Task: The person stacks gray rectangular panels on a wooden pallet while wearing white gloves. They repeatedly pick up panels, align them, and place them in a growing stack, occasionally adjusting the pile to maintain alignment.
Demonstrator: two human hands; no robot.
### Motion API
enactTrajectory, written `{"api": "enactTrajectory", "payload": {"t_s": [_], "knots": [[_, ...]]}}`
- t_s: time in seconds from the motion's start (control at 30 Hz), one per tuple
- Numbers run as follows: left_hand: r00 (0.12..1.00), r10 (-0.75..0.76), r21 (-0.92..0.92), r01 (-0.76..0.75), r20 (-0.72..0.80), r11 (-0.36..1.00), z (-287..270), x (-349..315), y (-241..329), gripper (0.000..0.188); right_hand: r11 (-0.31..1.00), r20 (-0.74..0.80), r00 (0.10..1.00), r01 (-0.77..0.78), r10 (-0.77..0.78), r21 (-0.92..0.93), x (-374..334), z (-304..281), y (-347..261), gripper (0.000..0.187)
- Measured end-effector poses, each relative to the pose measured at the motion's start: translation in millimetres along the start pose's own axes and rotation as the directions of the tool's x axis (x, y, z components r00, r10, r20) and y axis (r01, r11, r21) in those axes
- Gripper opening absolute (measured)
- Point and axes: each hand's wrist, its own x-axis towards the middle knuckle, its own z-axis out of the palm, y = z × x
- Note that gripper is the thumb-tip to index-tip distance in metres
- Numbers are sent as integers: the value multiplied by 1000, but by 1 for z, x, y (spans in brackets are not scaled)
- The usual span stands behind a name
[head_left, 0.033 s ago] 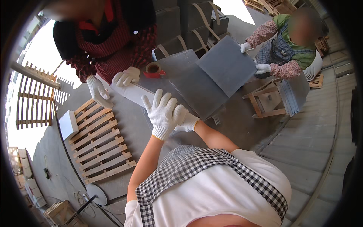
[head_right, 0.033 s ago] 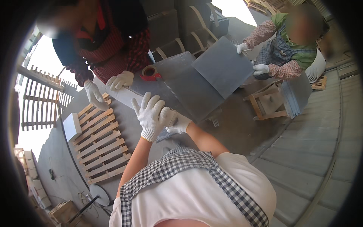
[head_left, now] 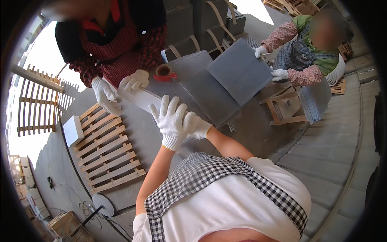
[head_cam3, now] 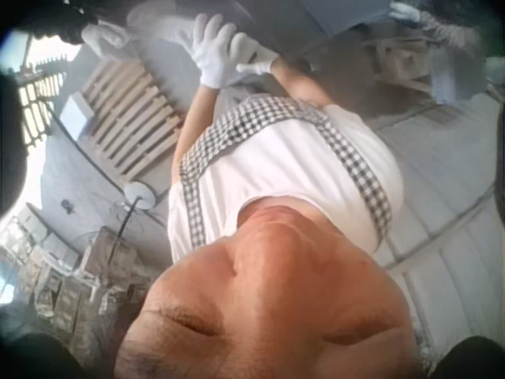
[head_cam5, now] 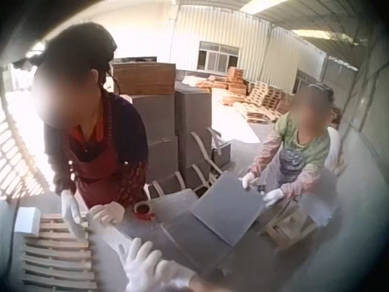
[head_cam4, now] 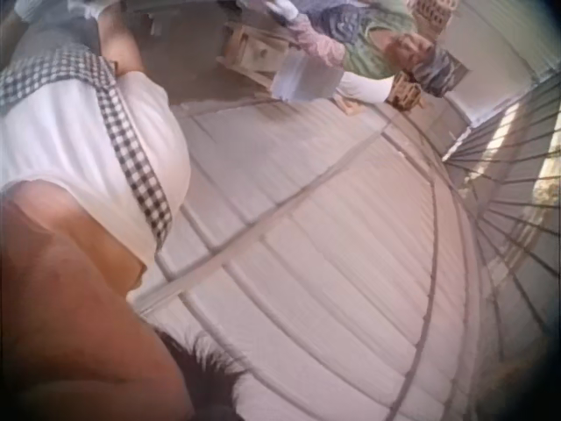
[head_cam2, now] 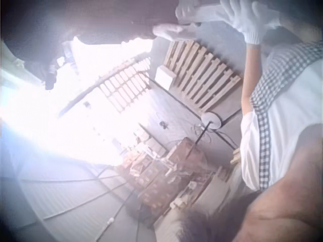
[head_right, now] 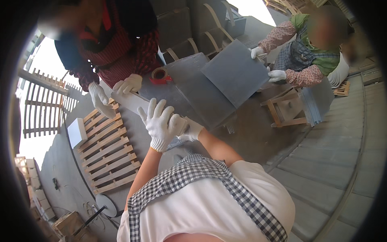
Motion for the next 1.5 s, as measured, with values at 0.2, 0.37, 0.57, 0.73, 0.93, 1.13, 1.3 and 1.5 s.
{"api": "enactTrajectory", "payload": {"t_s": [0.2, 0.37, 0.57, 0.73, 0.93, 1.13, 1.3, 1.5], "knots": [[757, -653, -349, 621, 35, 702, 12, -53, 18, 107, 638, -145, 986, 161, -77, 753, -20, 129, 106, 53], [431, -796, -430, 870, 424, 242, -27, -33, 33, 90, -848, 630, 745, -176, 217, 500, -8, 30, 28, 50], [273, -822, -722, 656, 500, -221, -59, -99, 30, 49, -723, 592, 703, -160, 395, 672, -14, 30, -5, 53], [-72, -882, -597, 710, 465, -373, -87, -186, 4, 44, -716, 609, 576, -58, 545, 696, -11, 49, -41, 61], [-12, -871, -724, 550, 491, -416, -23, -308, -47, 49, -403, 433, 578, -190, 691, 895, -19, 77, -49, 67], [-92, -720, -676, 279, 688, -682, 28, -375, -64, 59, -219, 375, 496, -343, 783, 913, -29, 82, -47, 66], [34, -702, -652, 403, 712, -642, -13, -368, -97, 52, -34, 245, 476, -408, 845, 912, -19, 51, -131, 72], [-26, -688, -626, 393, 725, -674, -50, -363, -148, 66, -165, 421, 470, -493, 776, 854, 2, 53, -183, 70]]}}
